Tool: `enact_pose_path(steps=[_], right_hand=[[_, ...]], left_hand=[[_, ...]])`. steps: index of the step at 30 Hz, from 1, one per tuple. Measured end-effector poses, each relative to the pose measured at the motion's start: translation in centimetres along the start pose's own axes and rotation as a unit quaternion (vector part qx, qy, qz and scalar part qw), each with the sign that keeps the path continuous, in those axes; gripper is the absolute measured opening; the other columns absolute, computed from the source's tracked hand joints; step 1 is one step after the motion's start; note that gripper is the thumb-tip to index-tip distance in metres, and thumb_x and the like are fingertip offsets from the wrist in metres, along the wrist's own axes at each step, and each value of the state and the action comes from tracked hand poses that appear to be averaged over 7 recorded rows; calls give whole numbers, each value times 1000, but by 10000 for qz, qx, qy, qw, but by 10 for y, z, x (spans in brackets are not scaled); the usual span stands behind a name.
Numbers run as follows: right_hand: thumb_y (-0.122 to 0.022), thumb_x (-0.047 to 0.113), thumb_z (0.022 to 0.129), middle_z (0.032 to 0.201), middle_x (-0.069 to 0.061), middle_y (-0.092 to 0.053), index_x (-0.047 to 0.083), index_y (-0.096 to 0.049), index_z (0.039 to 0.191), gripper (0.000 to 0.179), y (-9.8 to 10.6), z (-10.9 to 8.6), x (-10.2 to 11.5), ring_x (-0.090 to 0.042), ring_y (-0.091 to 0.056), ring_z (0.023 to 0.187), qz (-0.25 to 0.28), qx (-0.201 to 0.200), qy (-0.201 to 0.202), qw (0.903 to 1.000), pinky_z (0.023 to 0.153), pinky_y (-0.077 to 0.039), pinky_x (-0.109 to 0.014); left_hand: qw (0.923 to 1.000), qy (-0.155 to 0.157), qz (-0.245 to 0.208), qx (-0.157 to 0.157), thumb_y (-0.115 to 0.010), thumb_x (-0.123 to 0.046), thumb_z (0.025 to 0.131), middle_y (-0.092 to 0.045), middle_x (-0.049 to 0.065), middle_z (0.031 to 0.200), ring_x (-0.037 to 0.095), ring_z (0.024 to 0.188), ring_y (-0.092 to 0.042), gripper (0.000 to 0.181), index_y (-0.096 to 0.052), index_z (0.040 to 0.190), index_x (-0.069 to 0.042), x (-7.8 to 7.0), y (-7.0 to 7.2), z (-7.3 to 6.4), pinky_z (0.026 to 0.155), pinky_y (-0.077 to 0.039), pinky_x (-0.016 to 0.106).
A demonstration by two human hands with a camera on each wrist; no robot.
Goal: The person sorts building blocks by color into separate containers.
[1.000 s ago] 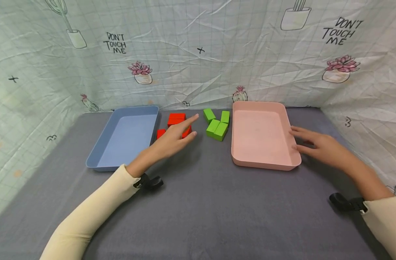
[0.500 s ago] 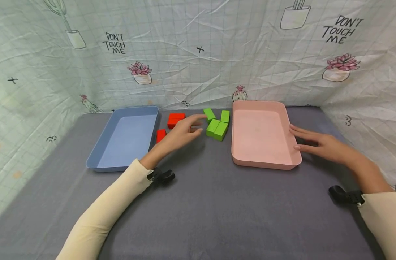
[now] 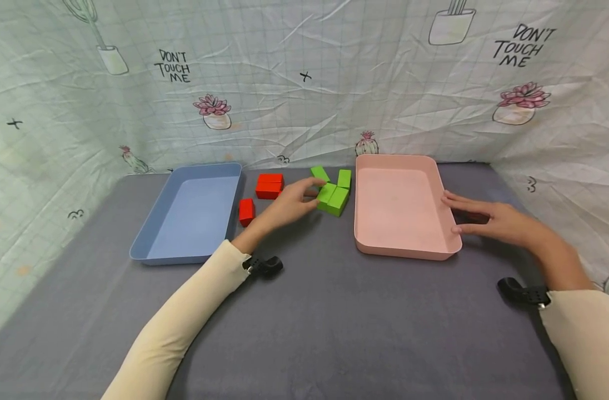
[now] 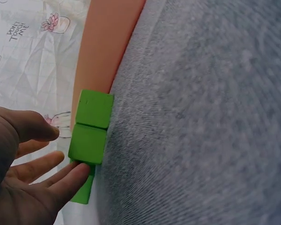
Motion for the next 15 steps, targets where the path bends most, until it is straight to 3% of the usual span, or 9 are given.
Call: enact_pose_path(steps=[8,15], right_hand=[[-72,20,96,160,31,-24,26,-39,159,71,-1,1,0,26,-17,133,-20,46,63,10000,90,-20,3],[-70,21,97,159,34,-21,25,-38,159,70,-3,3,-1,28,-16,132,-41,128,80,9999,89,-19,4]], left_hand=[[9998,69,184,76,-65,-4,97,-56,16,144,26,119,-64,49,-53,144,0,3,-6,5,96,-55,31],[9984,32,512,256,-72,-2,93,-54,19,140,25,106,-69,56,-53,145,0,6,-8,10,89,-57,25]])
Point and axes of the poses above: each hand's wrist, its own z-axis towards the middle knuckle, its own y-axis out of the back of the hand, x = y × z, the point moved 10 cm from there along z, towards the middle knuckle
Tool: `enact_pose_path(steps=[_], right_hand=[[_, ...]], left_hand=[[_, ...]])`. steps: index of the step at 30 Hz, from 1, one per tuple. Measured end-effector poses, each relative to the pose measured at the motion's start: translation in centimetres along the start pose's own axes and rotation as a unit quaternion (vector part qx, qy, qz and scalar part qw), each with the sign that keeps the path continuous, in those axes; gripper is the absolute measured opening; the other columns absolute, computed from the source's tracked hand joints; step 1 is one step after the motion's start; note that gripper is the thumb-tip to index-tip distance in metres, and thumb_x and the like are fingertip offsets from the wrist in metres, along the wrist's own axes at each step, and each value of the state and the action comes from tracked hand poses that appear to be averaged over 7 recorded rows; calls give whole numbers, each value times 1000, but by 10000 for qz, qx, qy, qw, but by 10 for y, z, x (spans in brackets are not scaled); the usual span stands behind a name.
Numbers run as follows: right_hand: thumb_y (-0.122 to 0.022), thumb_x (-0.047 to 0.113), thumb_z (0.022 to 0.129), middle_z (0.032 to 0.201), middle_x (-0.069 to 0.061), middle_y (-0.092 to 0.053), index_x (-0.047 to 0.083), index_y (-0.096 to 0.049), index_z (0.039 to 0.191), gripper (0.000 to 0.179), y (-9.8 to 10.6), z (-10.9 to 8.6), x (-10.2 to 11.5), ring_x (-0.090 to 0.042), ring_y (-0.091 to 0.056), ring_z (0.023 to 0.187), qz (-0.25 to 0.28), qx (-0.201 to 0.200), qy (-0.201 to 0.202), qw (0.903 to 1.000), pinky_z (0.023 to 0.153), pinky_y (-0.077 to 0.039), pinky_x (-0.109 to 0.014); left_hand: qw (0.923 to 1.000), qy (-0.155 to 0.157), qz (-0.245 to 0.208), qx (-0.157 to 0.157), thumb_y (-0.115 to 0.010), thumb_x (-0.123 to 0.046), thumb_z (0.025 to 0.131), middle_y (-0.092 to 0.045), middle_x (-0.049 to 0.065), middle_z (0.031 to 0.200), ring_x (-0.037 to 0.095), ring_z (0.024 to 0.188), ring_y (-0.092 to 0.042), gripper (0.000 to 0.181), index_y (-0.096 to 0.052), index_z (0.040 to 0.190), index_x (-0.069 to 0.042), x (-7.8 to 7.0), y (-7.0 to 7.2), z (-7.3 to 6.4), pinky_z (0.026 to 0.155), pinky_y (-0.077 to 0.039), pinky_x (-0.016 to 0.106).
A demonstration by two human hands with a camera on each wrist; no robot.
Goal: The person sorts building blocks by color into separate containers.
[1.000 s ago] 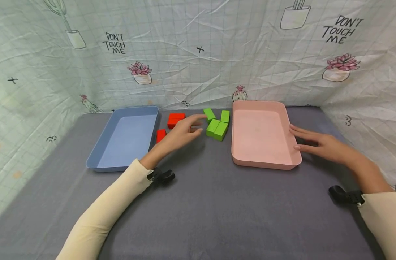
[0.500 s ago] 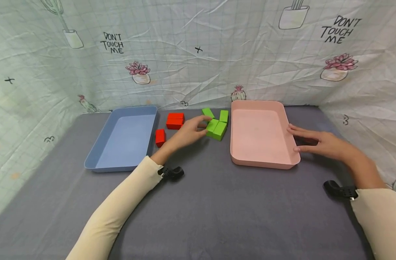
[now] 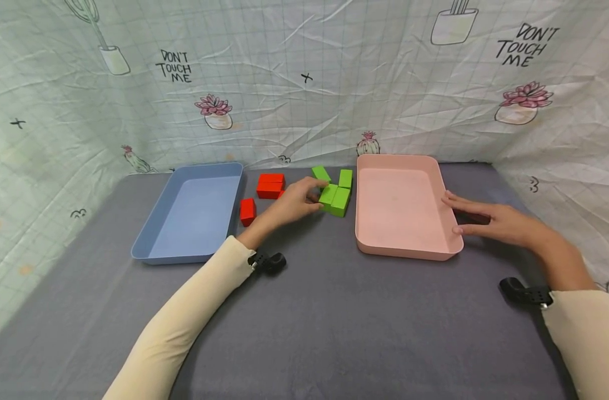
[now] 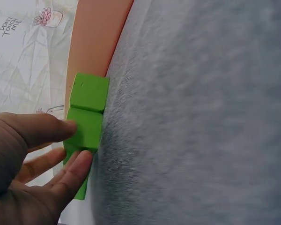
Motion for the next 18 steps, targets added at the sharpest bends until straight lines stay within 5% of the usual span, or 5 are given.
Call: enact_pose_path(steps=[10,18], right_hand=[[-68,25,99,160,35,-17,31,-33,161,71,0,1,-10,24,-14,134,128,188,-222,9995,99,-12,-1],[-68,26,99,160,34,-18,31,-33,160,71,4,5,-9,25,-14,133,60,237,-225,9994,93,-18,1]], left_hand=[[9966,161,614,521,-83,-19,88,-48,20,142,26,112,-55,75,-47,151,-2,5,-12,20,98,-48,32],[9943,203,713,765,-87,-23,84,-50,18,136,26,114,-57,67,-54,140,-7,-1,-12,16,99,-48,34]])
Point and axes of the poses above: each hand's wrist, its own z-axis towards the middle knuckle, its own y-axis out of the back of the hand, x = y × z, the point moved 10 cm from there along z, towards the middle knuckle
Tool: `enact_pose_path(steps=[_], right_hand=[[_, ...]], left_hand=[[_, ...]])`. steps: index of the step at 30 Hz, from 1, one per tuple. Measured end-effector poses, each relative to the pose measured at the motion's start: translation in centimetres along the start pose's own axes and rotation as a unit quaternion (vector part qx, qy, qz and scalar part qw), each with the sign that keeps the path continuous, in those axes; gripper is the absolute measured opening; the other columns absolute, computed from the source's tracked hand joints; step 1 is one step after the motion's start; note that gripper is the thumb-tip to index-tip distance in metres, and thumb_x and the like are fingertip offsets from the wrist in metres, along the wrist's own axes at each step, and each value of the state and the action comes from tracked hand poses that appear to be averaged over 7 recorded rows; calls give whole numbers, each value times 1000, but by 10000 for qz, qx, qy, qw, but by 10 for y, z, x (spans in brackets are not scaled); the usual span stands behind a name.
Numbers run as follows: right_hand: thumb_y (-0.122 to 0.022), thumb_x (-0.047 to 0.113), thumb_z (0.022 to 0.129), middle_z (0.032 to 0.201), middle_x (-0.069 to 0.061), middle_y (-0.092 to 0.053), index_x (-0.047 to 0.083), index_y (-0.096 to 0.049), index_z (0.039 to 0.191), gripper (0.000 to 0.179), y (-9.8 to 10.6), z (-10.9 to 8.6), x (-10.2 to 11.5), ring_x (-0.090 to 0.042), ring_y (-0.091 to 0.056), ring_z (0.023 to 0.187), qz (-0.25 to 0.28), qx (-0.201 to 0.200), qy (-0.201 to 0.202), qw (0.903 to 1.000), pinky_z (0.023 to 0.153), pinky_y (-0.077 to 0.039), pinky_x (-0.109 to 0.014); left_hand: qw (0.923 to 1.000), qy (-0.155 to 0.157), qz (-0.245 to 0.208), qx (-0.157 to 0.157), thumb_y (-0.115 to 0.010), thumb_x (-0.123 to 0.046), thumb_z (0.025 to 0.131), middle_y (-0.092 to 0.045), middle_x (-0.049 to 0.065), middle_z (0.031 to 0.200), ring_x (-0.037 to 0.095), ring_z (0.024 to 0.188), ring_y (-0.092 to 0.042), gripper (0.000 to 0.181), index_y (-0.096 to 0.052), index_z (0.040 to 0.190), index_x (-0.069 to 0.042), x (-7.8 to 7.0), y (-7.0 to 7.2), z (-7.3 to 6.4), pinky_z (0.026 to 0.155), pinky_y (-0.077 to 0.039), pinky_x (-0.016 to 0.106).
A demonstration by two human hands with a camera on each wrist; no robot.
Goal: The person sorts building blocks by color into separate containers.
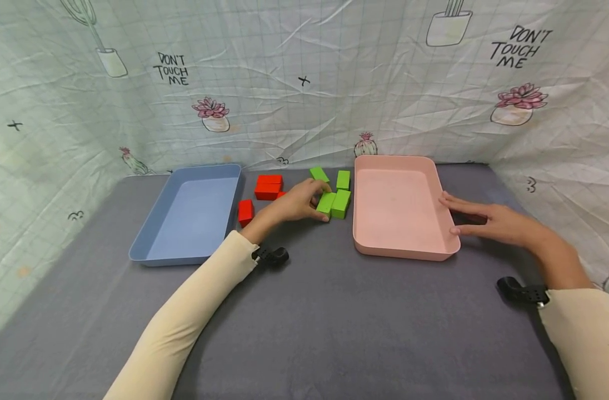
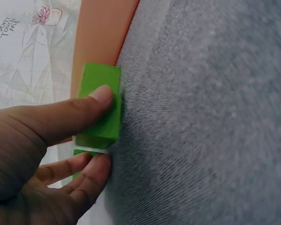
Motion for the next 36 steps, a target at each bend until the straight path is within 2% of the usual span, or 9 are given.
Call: enact_pose_path(steps=[1,6,9,14,21,23,26,30,36], right_hand=[[-68,26,99,160,33,-18,31,-34,160,71,0,1,0,27,-14,131,-9,-9,32,10000,87,-18,3],[-68,24,99,159,34,-18,30,-34,160,71,-1,2,-1,27,-14,131,24,9,79,10000,87,-19,3],[-69,22,98,158,36,-18,28,-35,160,71,-1,1,-1,28,-14,131,32,-20,165,9999,88,-20,3],[-69,16,97,157,37,-19,24,-36,160,71,0,1,2,29,-16,130,109,-46,342,9993,89,-22,3],[-70,14,96,157,37,-21,22,-37,159,71,0,3,3,29,-18,130,144,-75,436,9989,89,-25,2],[-70,12,96,157,37,-21,21,-38,159,72,0,3,4,29,-18,131,139,-81,534,9984,90,-25,2],[-70,10,95,156,37,-20,20,-38,159,72,0,4,5,29,-19,130,118,-72,600,9981,91,-26,2],[-69,14,97,156,38,-18,23,-35,160,72,-1,5,2,30,-17,128,80,-10,449,9990,90,-24,3],[-69,19,98,158,36,-18,26,-34,161,72,-2,3,0,31,-17,127,93,13,277,9996,87,-24,2]], left_hand=[[10000,-15,-5,82,-86,-21,85,-49,18,138,26,113,-58,67,-54,142,-8,-1,-1,-2,98,-49,33],[9990,-180,15,412,-78,-6,88,-48,19,140,25,110,-56,68,-48,149,-7,-10,-5,-11,94,-50,33],[9986,-302,-3,445,-78,-10,89,-51,18,137,25,114,-52,66,-47,147,-3,-15,-6,-15,95,-48,32],[9993,-212,-211,205,-80,-24,90,-54,18,136,25,120,-53,66,-50,144,-2,-16,-5,-17,99,-46,32],[9987,350,-303,-208,-78,-15,90,-63,15,124,22,105,-57,45,-62,126,4,-6,0,-20,90,-49,30],[9984,401,-280,-275,-78,-14,89,-65,15,120,21,102,-57,37,-68,120,4,-4,1,-22,87,-49,29],[9986,357,-222,-310,-76,-12,90,-67,14,118,20,100,-57,32,-71,117,2,-2,3,-26,85,-50,27],[9987,314,-229,-326,-73,-10,93,-69,12,120,20,100,-60,34,-68,125,1,0,4,-33,86,-51,28],[9969,84,-528,-569,-72,-11,95,-68,10,122,20,100,-61,37,-64,131,-3,-5,10,-46,89,-51,29]])
Point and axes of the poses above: each hand's wrist, its own z-axis towards the middle knuckle, its own y-axis out of the back of the hand, x = y × z, the point moved 10 cm from there along z, towards the middle knuckle
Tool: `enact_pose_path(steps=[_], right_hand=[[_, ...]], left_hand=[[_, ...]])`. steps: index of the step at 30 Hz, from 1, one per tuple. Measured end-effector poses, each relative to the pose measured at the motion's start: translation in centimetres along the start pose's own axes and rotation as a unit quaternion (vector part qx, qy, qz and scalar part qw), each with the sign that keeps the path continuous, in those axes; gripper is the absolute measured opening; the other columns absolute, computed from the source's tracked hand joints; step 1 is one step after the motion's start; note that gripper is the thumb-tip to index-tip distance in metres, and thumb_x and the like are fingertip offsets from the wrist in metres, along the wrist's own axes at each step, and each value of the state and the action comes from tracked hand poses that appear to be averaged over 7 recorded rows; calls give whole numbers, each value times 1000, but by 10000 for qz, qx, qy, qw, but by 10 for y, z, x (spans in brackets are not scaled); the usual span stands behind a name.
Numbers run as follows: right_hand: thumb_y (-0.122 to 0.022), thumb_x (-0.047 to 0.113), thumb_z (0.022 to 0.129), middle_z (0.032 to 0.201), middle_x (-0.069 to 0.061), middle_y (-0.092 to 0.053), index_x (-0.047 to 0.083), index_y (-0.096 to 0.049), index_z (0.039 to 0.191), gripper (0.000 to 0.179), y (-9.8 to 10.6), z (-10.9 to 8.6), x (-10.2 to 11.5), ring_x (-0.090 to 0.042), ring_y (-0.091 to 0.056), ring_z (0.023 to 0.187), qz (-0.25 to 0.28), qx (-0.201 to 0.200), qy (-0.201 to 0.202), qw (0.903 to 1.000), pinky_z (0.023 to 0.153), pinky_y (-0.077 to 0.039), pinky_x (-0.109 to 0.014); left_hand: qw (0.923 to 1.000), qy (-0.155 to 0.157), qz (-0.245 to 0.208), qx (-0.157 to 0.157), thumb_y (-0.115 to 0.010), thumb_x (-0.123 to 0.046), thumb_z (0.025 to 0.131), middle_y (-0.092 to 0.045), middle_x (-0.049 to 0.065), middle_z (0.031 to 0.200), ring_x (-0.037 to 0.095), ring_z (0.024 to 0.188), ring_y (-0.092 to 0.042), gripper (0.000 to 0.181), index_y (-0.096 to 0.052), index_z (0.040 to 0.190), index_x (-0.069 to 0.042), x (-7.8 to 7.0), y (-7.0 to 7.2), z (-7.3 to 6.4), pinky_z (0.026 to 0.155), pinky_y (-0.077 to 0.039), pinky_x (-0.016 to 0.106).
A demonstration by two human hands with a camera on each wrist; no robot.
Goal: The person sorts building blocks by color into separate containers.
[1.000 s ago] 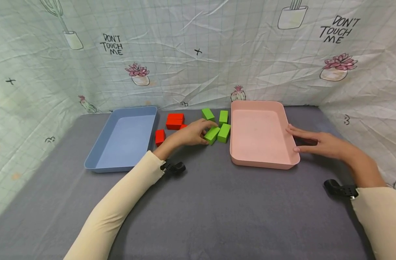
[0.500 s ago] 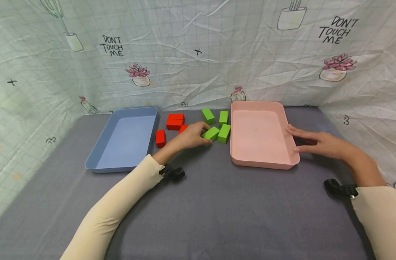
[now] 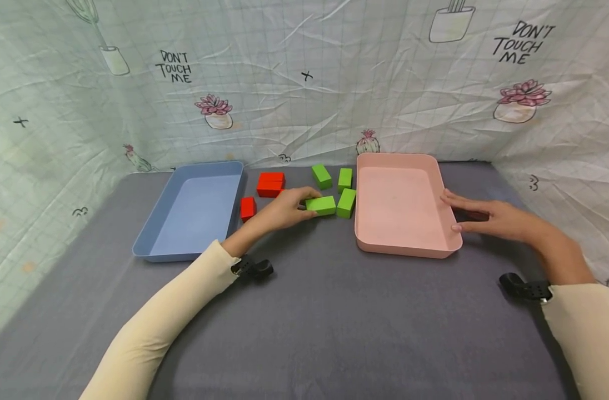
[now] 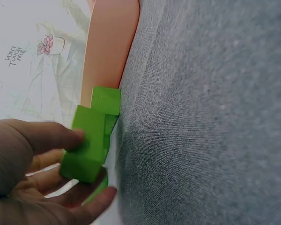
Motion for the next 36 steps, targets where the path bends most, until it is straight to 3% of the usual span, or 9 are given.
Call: enact_pose_path(steps=[7,13,18,26,32,36], right_hand=[[-68,21,99,157,37,-17,25,-33,161,71,-4,0,0,31,-15,128,74,110,-32,9999,88,-23,3],[-68,21,99,159,34,-18,25,-34,161,71,-1,2,5,29,-16,130,-16,-10,60,10000,89,-23,3],[-68,20,99,159,33,-18,25,-34,161,71,-1,-1,5,28,-15,131,-51,20,78,10000,89,-22,3],[-68,13,97,159,33,-19,21,-36,160,71,0,1,5,28,-17,133,-14,-28,270,9996,91,-25,2],[-69,14,97,159,33,-20,21,-36,160,71,0,-1,5,29,-18,131,61,0,193,9998,89,-27,0],[-68,15,98,160,32,-20,20,-36,160,70,0,0,7,30,-18,130,108,16,186,9998,89,-28,0]], left_hand=[[9960,-135,-740,-492,-79,-15,91,-73,7,107,16,93,-66,35,-71,123,-5,-8,13,-13,81,-56,23],[9860,-97,-1410,-887,-83,-10,86,-73,7,116,16,101,-68,37,-74,121,-6,-10,27,-20,94,-57,33],[9832,-175,-1625,-810,-85,-10,84,-73,4,121,12,111,-67,39,-75,122,-10,-11,28,-24,100,-54,36],[9760,-277,-1987,-848,-86,-9,82,-74,1,121,10,111,-68,42,-76,122,-13,-11,30,-30,101,-55,39],[9743,-402,-2078,-770,-85,-9,82,-73,-1,122,8,114,-67,42,-75,123,-14,-13,29,-31,100,-54,27],[9729,-502,-2121,-770,-84,-7,83,-73,0,122,9,115,-67,42,-75,124,-12,-16,29,-31,99,-54,25]])
Point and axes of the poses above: each hand's wrist, its own z-axis towards the middle knuckle, its own y-axis out of the back of the hand, x = y × z, the point moved 10 cm from there along z, towards the middle knuckle
